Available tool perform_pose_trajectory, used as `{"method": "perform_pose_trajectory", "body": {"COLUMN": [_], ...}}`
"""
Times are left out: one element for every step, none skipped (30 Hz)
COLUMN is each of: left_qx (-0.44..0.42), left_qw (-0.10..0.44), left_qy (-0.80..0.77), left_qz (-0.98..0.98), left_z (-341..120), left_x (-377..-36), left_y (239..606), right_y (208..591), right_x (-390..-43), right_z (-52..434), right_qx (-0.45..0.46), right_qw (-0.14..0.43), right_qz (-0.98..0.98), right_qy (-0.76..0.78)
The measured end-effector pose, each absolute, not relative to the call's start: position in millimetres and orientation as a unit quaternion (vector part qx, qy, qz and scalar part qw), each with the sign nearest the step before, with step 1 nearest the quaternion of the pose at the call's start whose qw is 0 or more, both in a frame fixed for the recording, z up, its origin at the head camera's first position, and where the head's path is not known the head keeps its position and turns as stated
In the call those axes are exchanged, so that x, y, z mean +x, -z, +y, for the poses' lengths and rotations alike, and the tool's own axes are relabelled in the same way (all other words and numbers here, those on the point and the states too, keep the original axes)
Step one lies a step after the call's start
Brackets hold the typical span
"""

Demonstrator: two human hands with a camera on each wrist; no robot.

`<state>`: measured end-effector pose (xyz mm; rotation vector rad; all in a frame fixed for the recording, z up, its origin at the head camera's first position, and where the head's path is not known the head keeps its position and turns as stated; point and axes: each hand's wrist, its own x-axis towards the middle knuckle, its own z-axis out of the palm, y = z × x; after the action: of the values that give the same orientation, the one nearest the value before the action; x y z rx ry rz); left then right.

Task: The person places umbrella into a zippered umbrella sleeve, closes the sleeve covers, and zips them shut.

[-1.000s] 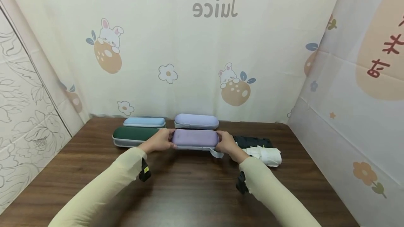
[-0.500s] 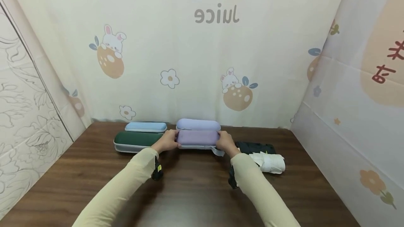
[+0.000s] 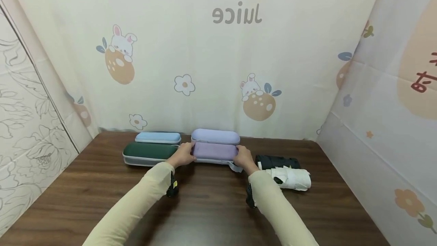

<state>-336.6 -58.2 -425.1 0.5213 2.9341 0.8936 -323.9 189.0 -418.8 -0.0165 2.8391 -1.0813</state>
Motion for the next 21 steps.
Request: {"method": "perform_pose_trajectory", "body": {"left_qx": [0.17, 0.17, 0.173, 0.174, 0.175, 0.178, 0.183, 0.188, 0.194, 0.2, 0.206, 0.214, 0.221, 0.227, 0.23, 0.234, 0.236, 0.238, 0.238, 0.242, 0.244], "left_qw": [0.013, 0.013, 0.013, 0.013, 0.013, 0.013, 0.01, 0.005, 0.0, -0.005, -0.01, -0.016, -0.019, -0.018, -0.012, -0.008, 0.001, 0.014, 0.028, 0.041, 0.056], "left_qy": [-0.286, -0.285, -0.284, -0.284, -0.284, -0.281, -0.278, -0.273, -0.267, -0.258, -0.251, -0.243, -0.238, -0.238, -0.238, -0.237, -0.238, -0.237, -0.236, -0.236, -0.235], "left_qz": [0.943, 0.943, 0.943, 0.943, 0.943, 0.943, 0.943, 0.944, 0.944, 0.945, 0.946, 0.946, 0.946, 0.944, 0.944, 0.943, 0.942, 0.942, 0.942, 0.94, 0.939], "left_z": [-58, -57, -57, -56, -56, -56, -55, -55, -56, -57, -58, -60, -63, -66, -71, -77, -84, -92, -101, -111, -121], "left_x": [-336, -336, -335, -334, -334, -333, -332, -332, -332, -331, -331, -330, -329, -329, -328, -327, -326, -325, -324, -324, -324], "left_y": [426, 426, 425, 424, 423, 421, 420, 418, 416, 414, 411, 408, 405, 401, 397, 393, 389, 385, 381, 378, 375], "right_y": [419, 419, 419, 419, 418, 418, 417, 416, 414, 413, 410, 408, 404, 400, 396, 391, 386, 380, 375, 369, 364], "right_x": [-323, -323, -323, -323, -322, -322, -322, -322, -322, -321, -321, -320, -320, -319, -318, -317, -316, -315, -313, -311, -309], "right_z": [190, 191, 192, 193, 194, 195, 195, 195, 196, 196, 196, 197, 198, 198, 200, 202, 204, 207, 210, 213, 217], "right_qx": [-0.008, -0.01, -0.011, -0.014, -0.015, -0.016, -0.02, -0.022, -0.024, -0.028, -0.033, -0.038, -0.046, -0.054, -0.066, -0.083, -0.101, -0.119, -0.138, -0.157, -0.175], "right_qw": [0.052, 0.052, 0.054, 0.055, 0.058, 0.062, 0.062, 0.063, 0.064, 0.068, 0.071, 0.074, 0.076, 0.076, 0.077, 0.071, 0.064, 0.055, 0.046, 0.037, 0.029], "right_qz": [0.934, 0.933, 0.932, 0.931, 0.93, 0.929, 0.929, 0.929, 0.929, 0.927, 0.925, 0.923, 0.921, 0.92, 0.918, 0.918, 0.918, 0.919, 0.918, 0.917, 0.916], "right_qy": [0.353, 0.356, 0.358, 0.36, 0.362, 0.364, 0.363, 0.364, 0.365, 0.367, 0.371, 0.375, 0.379, 0.381, 0.384, 0.381, 0.378, 0.373, 0.369, 0.364, 0.36]}}
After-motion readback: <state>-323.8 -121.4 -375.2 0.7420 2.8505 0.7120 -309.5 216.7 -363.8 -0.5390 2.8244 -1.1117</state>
